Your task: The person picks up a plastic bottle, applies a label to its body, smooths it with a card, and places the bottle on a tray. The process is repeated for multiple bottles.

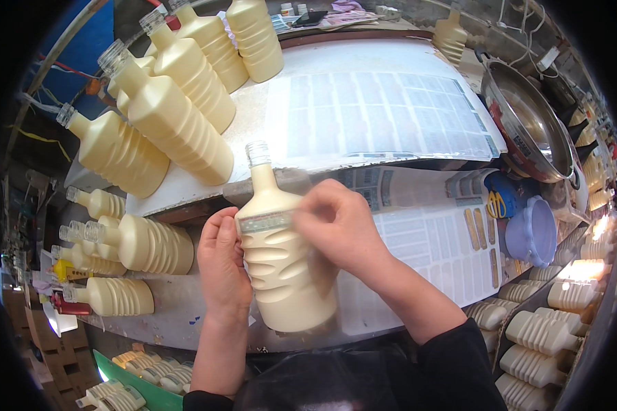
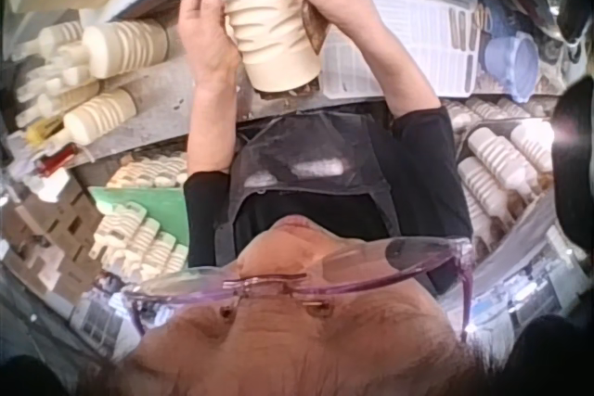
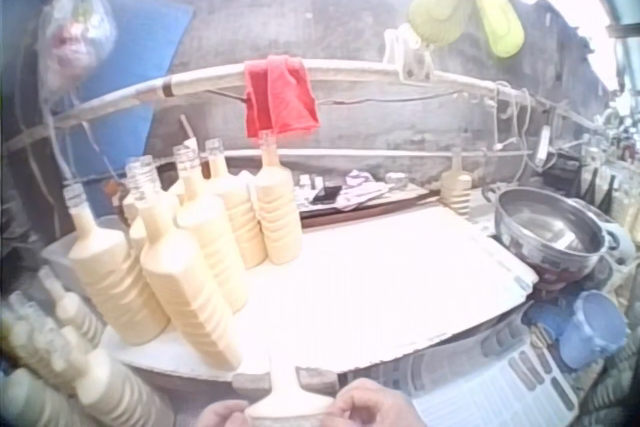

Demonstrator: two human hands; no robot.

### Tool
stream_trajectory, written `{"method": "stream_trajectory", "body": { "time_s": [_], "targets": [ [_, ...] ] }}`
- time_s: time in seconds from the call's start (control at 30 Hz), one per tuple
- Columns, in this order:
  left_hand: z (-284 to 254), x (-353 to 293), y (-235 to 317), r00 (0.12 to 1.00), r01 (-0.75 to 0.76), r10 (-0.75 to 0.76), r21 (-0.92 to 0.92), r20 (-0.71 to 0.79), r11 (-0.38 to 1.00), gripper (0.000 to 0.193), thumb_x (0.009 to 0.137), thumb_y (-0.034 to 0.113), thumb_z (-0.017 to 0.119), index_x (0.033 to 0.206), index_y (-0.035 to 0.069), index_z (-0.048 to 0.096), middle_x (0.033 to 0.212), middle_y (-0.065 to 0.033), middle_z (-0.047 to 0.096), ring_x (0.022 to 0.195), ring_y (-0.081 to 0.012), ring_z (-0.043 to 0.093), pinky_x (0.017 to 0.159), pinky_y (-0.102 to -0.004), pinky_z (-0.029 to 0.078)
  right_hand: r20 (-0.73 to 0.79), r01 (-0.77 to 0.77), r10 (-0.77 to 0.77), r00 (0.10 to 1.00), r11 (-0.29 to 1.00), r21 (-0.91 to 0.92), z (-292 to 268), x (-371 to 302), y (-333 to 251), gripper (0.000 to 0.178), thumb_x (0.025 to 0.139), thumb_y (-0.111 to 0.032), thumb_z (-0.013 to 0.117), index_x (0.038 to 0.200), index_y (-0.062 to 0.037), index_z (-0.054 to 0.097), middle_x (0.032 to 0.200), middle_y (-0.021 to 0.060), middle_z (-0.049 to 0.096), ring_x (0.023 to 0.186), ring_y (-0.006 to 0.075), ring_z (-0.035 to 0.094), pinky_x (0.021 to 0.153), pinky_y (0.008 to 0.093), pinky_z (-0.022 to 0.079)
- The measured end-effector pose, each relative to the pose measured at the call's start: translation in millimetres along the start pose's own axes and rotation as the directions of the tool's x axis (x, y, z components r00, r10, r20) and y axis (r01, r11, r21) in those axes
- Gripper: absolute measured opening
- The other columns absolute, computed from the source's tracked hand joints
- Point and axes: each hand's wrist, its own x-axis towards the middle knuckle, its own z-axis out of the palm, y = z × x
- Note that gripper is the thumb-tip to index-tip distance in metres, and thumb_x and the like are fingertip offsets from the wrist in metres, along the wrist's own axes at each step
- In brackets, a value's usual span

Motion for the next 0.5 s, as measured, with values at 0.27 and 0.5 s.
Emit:
{"method": "stream_trajectory", "body": {
  "time_s": [0.27, 0.5],
  "targets": [
    [2, -1, -5, 1.000, -0.007, 0.008, -0.038, 0.016, 0.999, 0.028, 0.098, 0.010, 0.068, 0.122, 0.000, 0.058, 0.114, -0.0067, 0.061, 0.103, -0.0127, 0.058, 0.094, -0.0286, 0.049, -0.016, -0.008, 0.009, 1.000, 1.000, 0.021, 1, 2, 4, 0.009, 0.087, -0.005, 0.069, 0.082, -0.0008, 0.063, 0.095, 0.0001, 0.059, 0.086, 0.0064, 0.056, 0.078, 0.0232, 0.046],
    [2, -1, -9, 1.000, -0.031, 0.031, -0.044, 0.003, 0.999, 0.026, 0.099, 0.008, 0.065, 0.122, 0.000, 0.058, 0.116, -0.0067, 0.062, 0.104, -0.0127, 0.059, 0.094, -0.0289, 0.049, -0.013, -0.073, 0.074, 0.997, 0.993, 0.098, -8, 6, 17, 0.009, 0.091, -0.008, 0.069, 0.097, -0.0047, 0.062, 0.088, -0.0024, 0.060, 0.073, 0.0017, 0.054, 0.063, 0.0181, 0.043]
  ]
}}
